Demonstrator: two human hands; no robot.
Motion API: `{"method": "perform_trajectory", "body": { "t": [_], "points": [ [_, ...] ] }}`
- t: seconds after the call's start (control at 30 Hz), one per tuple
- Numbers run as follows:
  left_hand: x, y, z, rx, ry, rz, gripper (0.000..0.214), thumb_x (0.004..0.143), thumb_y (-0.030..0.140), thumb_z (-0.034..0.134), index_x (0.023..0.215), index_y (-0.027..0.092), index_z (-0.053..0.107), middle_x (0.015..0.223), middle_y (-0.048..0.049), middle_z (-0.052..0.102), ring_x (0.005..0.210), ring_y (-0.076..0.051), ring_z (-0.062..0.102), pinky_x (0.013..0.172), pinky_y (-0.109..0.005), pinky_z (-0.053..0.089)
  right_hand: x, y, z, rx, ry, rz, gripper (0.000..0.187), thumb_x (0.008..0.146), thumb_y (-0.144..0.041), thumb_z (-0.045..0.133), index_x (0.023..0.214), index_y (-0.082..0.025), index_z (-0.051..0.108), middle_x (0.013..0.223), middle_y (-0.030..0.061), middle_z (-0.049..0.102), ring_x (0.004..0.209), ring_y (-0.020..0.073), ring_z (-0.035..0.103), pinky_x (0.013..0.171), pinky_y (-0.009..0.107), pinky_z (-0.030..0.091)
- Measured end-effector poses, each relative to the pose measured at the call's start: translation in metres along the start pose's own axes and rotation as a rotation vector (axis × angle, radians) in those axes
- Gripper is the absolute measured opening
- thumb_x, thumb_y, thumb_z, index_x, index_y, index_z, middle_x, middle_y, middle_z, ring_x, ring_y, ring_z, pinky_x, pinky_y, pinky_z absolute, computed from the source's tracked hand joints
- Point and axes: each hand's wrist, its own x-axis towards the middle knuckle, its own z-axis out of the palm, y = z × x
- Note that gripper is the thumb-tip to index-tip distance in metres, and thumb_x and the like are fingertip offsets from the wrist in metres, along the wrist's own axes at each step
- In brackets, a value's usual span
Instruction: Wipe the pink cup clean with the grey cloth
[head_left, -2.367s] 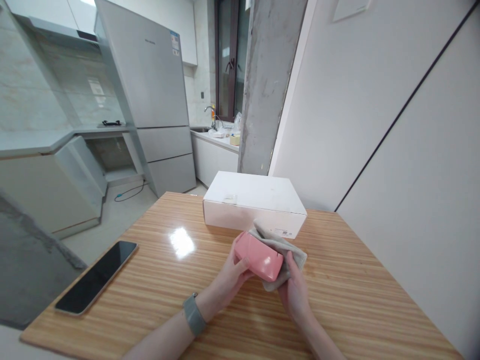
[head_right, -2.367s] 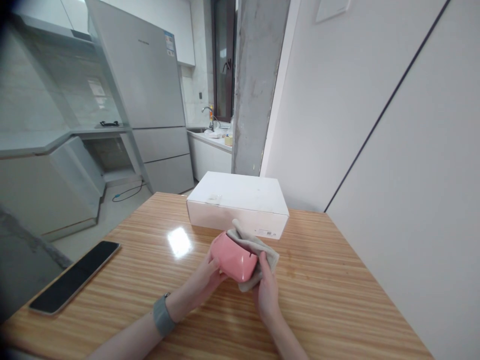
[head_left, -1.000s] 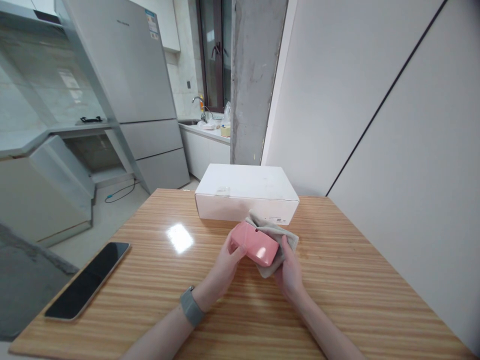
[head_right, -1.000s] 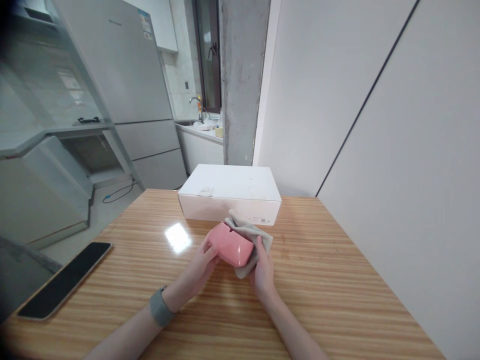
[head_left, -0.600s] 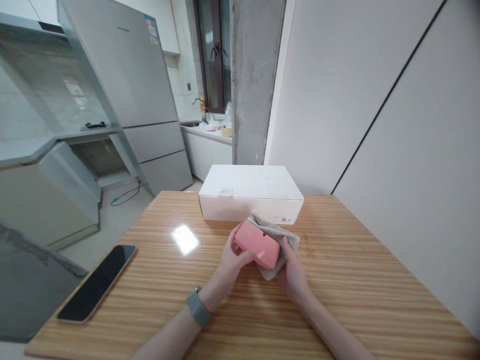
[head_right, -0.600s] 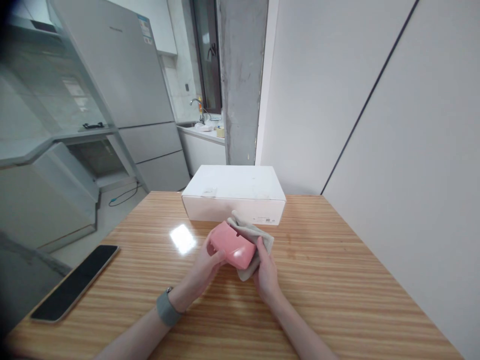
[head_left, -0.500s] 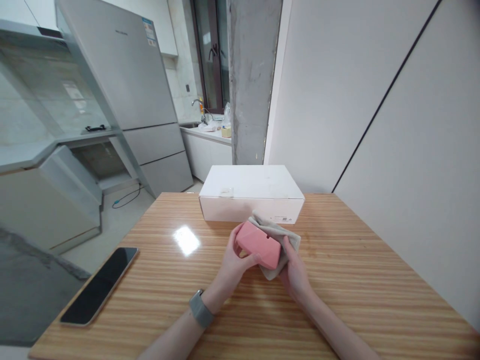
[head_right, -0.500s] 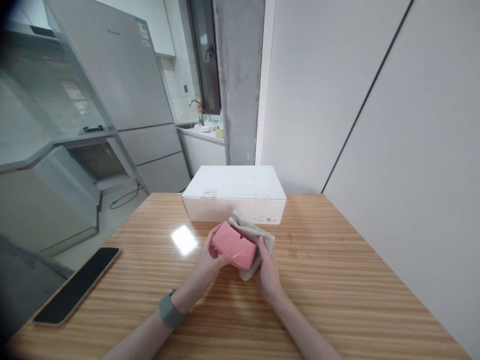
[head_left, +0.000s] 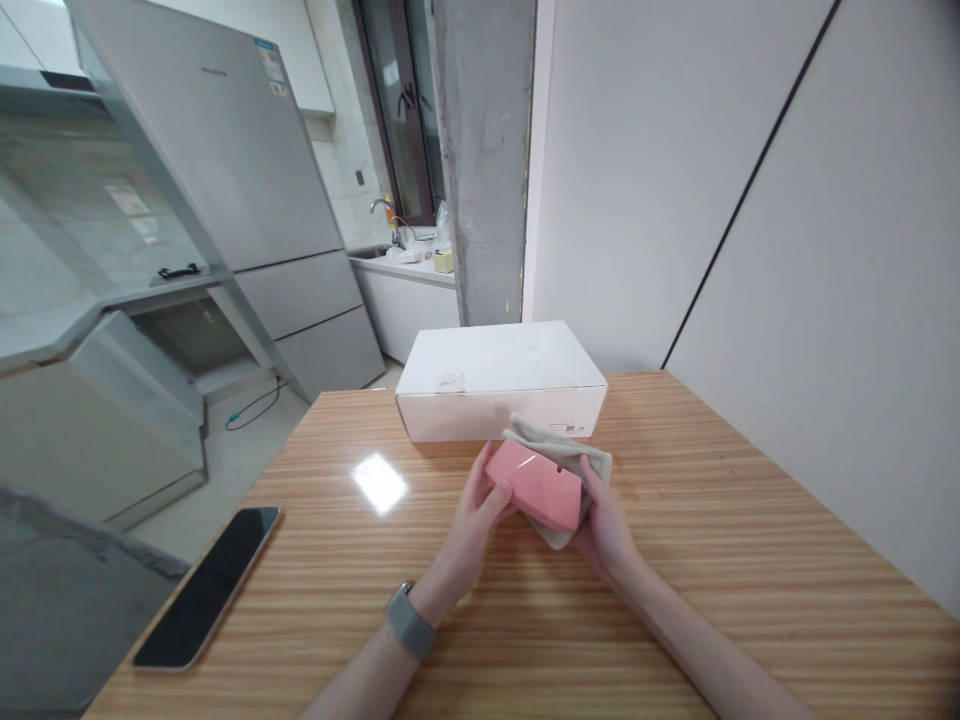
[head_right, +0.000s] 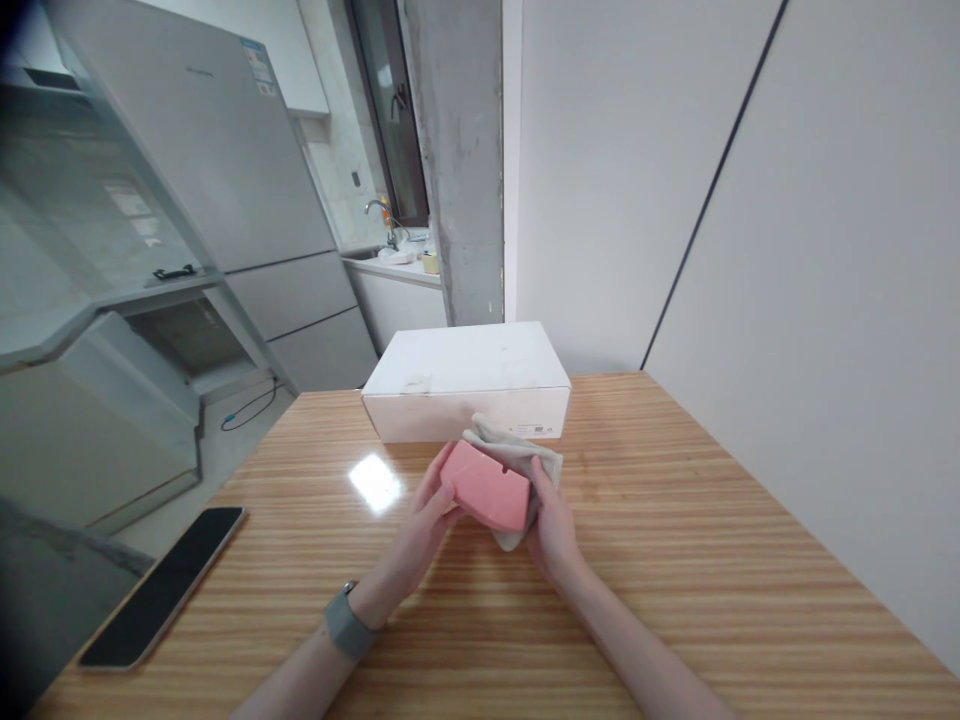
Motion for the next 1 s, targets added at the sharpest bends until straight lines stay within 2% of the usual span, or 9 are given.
{"method": "perform_trajectory", "body": {
  "t": [0.1, 0.27, 0.37, 0.5, 0.57, 0.73, 0.87, 1.0],
  "points": [
    [0.001, -0.002, -0.002, -0.037, -0.005, -0.023, 0.057, 0.084, 0.048, 0.068, 0.134, 0.022, 0.055, 0.139, -0.0122, 0.056, 0.129, -0.029, 0.049, 0.103, -0.041, 0.043, -0.003, -0.001, 0.003, 0.007, -0.015, 0.006, 0.045, 0.070, -0.060, 0.072, 0.095, -0.022, 0.075, 0.104, 0.0067, 0.078, 0.120, 0.0350, 0.061, 0.101, 0.048, 0.048],
    [-0.001, 0.000, -0.004, -0.129, -0.064, -0.126, 0.056, 0.081, 0.046, 0.071, 0.131, 0.026, 0.055, 0.135, -0.0108, 0.057, 0.121, -0.029, 0.055, 0.095, -0.042, 0.048, -0.007, -0.003, 0.005, -0.020, -0.065, 0.025, 0.043, 0.069, -0.059, 0.074, 0.095, -0.025, 0.075, 0.104, 0.0041, 0.078, 0.121, 0.0342, 0.060, 0.102, 0.047, 0.049],
    [-0.002, 0.003, -0.004, -0.120, -0.077, -0.121, 0.051, 0.081, 0.042, 0.072, 0.126, 0.023, 0.058, 0.131, -0.0119, 0.060, 0.116, -0.029, 0.057, 0.091, -0.043, 0.052, -0.006, -0.004, 0.002, -0.050, -0.076, 0.047, 0.044, 0.069, -0.060, 0.073, 0.095, -0.025, 0.075, 0.105, 0.0047, 0.078, 0.121, 0.0358, 0.060, 0.101, 0.049, 0.049],
    [0.001, 0.003, -0.008, -0.067, -0.016, -0.074, 0.047, 0.082, 0.043, 0.070, 0.123, 0.020, 0.061, 0.124, -0.0131, 0.063, 0.110, -0.029, 0.060, 0.086, -0.043, 0.054, -0.003, 0.000, 0.000, -0.053, -0.104, 0.034, 0.043, 0.074, -0.060, 0.070, 0.098, -0.025, 0.075, 0.113, 0.0042, 0.075, 0.127, 0.0348, 0.056, 0.106, 0.050, 0.045],
    [0.003, 0.002, -0.010, -0.006, 0.027, -0.013, 0.051, 0.080, 0.040, 0.073, 0.125, 0.021, 0.059, 0.124, -0.0132, 0.063, 0.111, -0.030, 0.060, 0.086, -0.042, 0.054, -0.002, 0.003, -0.001, -0.050, -0.101, 0.015, 0.043, 0.076, -0.060, 0.069, 0.101, -0.026, 0.075, 0.120, 0.0032, 0.073, 0.131, 0.0334, 0.052, 0.109, 0.050, 0.042],
    [0.004, 0.002, -0.005, 0.205, 0.123, 0.177, 0.075, 0.062, 0.028, 0.088, 0.130, 0.022, 0.056, 0.134, -0.0122, 0.059, 0.125, -0.030, 0.053, 0.100, -0.037, 0.048, 0.000, 0.008, -0.004, -0.046, -0.095, 0.003, 0.042, 0.079, -0.058, 0.068, 0.106, -0.027, 0.074, 0.127, 0.0020, 0.069, 0.135, 0.0299, 0.049, 0.113, 0.046, 0.038],
    [0.001, 0.000, 0.001, 0.262, 0.120, 0.192, 0.088, 0.060, 0.026, 0.088, 0.139, 0.026, 0.048, 0.144, -0.0129, 0.051, 0.128, -0.032, 0.052, 0.099, -0.039, 0.050, 0.000, 0.009, -0.006, -0.064, -0.122, 0.039, 0.046, 0.080, -0.062, 0.064, 0.106, -0.026, 0.074, 0.123, 0.0044, 0.071, 0.130, 0.0324, 0.053, 0.108, 0.048, 0.044],
    [-0.001, -0.004, -0.003, 0.377, 0.130, 0.223, 0.096, 0.061, 0.024, 0.089, 0.144, 0.028, 0.042, 0.149, -0.0131, 0.044, 0.132, -0.033, 0.048, 0.103, -0.043, 0.047, 0.000, 0.010, -0.006, -0.089, -0.066, -0.020, 0.043, 0.077, -0.059, 0.068, 0.104, -0.026, 0.075, 0.120, 0.0030, 0.073, 0.131, 0.0306, 0.053, 0.113, 0.048, 0.038]
  ]
}}
